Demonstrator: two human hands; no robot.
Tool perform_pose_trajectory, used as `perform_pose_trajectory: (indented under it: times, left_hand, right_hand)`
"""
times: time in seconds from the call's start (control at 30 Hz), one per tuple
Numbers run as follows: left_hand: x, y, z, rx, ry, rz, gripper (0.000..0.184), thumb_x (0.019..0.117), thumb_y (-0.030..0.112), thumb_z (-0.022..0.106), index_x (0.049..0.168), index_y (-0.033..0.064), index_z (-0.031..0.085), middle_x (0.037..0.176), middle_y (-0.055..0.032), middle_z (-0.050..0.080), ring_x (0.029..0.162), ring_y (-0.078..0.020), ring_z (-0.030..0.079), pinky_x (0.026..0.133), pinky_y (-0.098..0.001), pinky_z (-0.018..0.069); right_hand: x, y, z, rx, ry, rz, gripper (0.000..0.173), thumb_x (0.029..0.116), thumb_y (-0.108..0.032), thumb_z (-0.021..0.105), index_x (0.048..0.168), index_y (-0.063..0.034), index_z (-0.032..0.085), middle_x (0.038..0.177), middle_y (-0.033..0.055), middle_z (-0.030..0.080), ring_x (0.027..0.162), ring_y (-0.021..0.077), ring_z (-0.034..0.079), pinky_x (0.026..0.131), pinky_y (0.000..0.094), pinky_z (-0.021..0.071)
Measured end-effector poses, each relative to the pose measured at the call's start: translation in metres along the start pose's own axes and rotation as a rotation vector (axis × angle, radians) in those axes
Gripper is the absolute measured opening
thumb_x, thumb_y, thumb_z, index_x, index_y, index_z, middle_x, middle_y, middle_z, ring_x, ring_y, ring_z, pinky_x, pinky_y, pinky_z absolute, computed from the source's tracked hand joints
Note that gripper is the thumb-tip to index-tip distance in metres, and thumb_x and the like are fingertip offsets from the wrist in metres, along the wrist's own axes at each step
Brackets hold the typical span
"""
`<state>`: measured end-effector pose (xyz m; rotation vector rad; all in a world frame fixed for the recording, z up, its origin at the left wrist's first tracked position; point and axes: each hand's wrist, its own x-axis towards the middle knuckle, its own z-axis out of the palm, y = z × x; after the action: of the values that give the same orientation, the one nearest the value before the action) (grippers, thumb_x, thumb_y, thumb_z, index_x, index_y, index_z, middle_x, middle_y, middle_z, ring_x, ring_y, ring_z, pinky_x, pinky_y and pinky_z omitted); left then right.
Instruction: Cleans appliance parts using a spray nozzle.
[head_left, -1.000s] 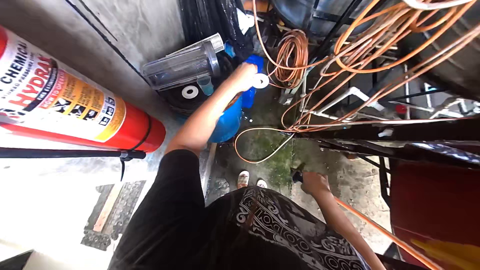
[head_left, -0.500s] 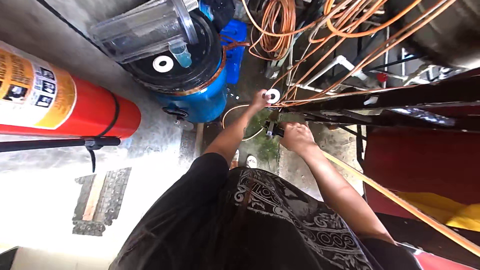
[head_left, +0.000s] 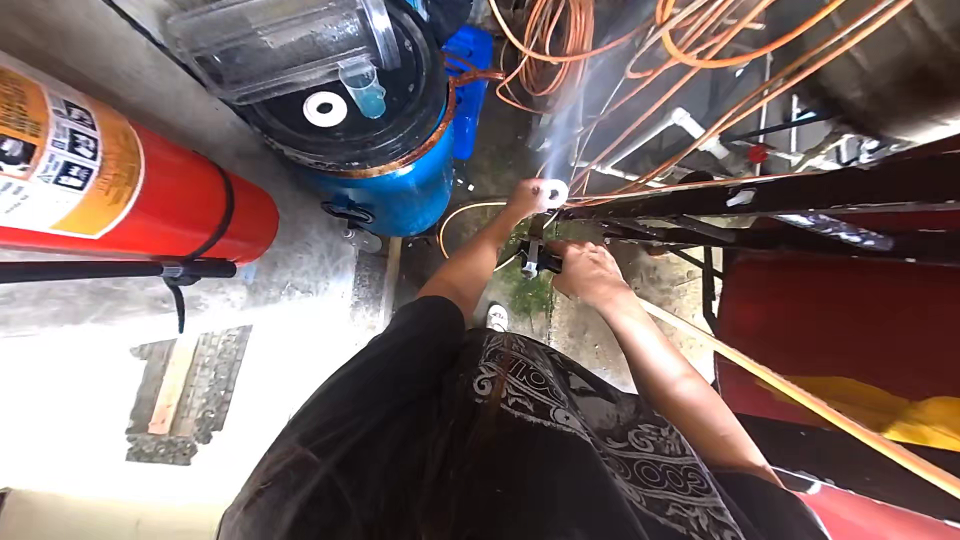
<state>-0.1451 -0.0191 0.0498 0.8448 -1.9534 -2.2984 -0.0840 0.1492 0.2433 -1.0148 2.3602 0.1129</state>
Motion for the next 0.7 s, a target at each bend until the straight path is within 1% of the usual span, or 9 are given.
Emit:
perform_pose_trajectory:
  times: [0.07,0.17,0.23,0.37,0.43,0.5,0.53,0.6,0.7]
  left_hand:
    - [-0.002,0.004,0.002,-0.053,-0.03,0.008,0.037,0.1107,0.015,0.046,0.142,-0.0028,0.053,0.123,-0.0249,0.066,0.097,-0.0265,0.073,0.087,-0.0407,0.0617]
    - [-0.001,0.008,-0.003,-0.183,-0.014,-0.03,0.038,0.1104,0.015,0.045,0.144,-0.0027,0.05,0.129,-0.0242,0.062,0.104,-0.0268,0.069,0.091,-0.0409,0.0595]
    - [-0.005,0.016,-0.008,-0.305,-0.025,-0.095,0.041,0.1118,0.022,0.044,0.144,-0.0034,0.047,0.128,-0.0209,0.062,0.104,-0.0216,0.067,0.092,-0.0355,0.0573]
    - [-0.023,0.038,-0.002,-0.406,-0.101,-0.231,0.03,0.1083,0.015,0.047,0.13,-0.0047,0.055,0.103,-0.0095,0.064,0.082,-0.0118,0.064,0.08,-0.0282,0.0569]
    - [-0.021,0.044,0.0,-0.305,-0.058,-0.219,0.031,0.1039,0.01,0.054,0.131,-0.0053,0.056,0.106,-0.013,0.065,0.084,-0.0141,0.066,0.081,-0.0302,0.0573]
    - [-0.023,0.055,-0.013,-0.139,0.097,-0.034,0.036,0.1003,0.009,0.062,0.132,-0.0076,0.057,0.117,-0.0212,0.067,0.097,-0.0223,0.069,0.089,-0.0379,0.0582]
    - [-0.025,0.064,-0.026,-0.036,0.216,0.109,0.034,0.0991,0.01,0.065,0.128,-0.0081,0.061,0.117,-0.0238,0.068,0.102,-0.0268,0.07,0.093,-0.043,0.0577]
    - [-0.038,0.091,-0.058,0.109,0.508,0.346,0.027,0.0988,0.01,0.063,0.121,-0.0048,0.067,0.113,-0.0212,0.072,0.104,-0.0277,0.071,0.096,-0.0454,0.0573]
    - [-0.061,0.127,-0.107,0.184,0.942,0.549,0.024,0.1,0.014,0.063,0.118,0.0005,0.072,0.112,-0.0157,0.072,0.103,-0.0225,0.07,0.095,-0.0391,0.0572]
  right_hand:
    - [0.001,-0.001,-0.001,-0.008,-0.016,0.0,0.054,0.0797,-0.012,0.078,0.132,-0.0167,0.068,0.121,0.0174,0.071,0.112,0.0412,0.066,0.098,0.0656,0.0479]
    - [0.005,-0.002,-0.002,-0.013,-0.038,0.015,0.055,0.0798,-0.011,0.078,0.133,-0.0174,0.068,0.12,0.0179,0.071,0.113,0.0409,0.066,0.099,0.0652,0.0479]
    - [0.007,-0.003,-0.004,-0.02,-0.061,0.034,0.054,0.0808,-0.012,0.077,0.134,-0.0172,0.067,0.121,0.0174,0.071,0.114,0.0402,0.066,0.099,0.0647,0.048]
    - [0.009,-0.006,-0.009,-0.056,-0.113,0.075,0.058,0.0864,-0.019,0.074,0.143,-0.0205,0.061,0.129,0.0167,0.068,0.124,0.0391,0.062,0.107,0.0621,0.0443]
    - [0.011,-0.003,-0.009,-0.077,-0.118,0.068,0.06,0.0871,-0.021,0.073,0.145,-0.019,0.059,0.135,0.0176,0.065,0.129,0.039,0.058,0.112,0.0616,0.0395]
    - [0.014,0.003,-0.006,-0.101,-0.107,0.062,0.062,0.0872,-0.021,0.073,0.147,-0.0177,0.057,0.138,0.0182,0.063,0.131,0.0385,0.057,0.115,0.061,0.0366]
    - [0.015,0.007,-0.004,-0.109,-0.103,0.062,0.061,0.0874,-0.021,0.072,0.146,-0.017,0.057,0.138,0.0183,0.063,0.132,0.0383,0.057,0.115,0.0607,0.0362]
    - [0.017,0.012,0.0,-0.125,-0.108,0.074,0.061,0.0877,-0.021,0.072,0.146,-0.0168,0.057,0.138,0.0179,0.063,0.132,0.0378,0.057,0.115,0.0601,0.0364]
    - [0.02,0.016,0.008,-0.141,-0.153,0.096,0.062,0.087,-0.023,0.072,0.147,-0.0178,0.057,0.138,0.0176,0.063,0.132,0.0378,0.057,0.114,0.0604,0.0368]
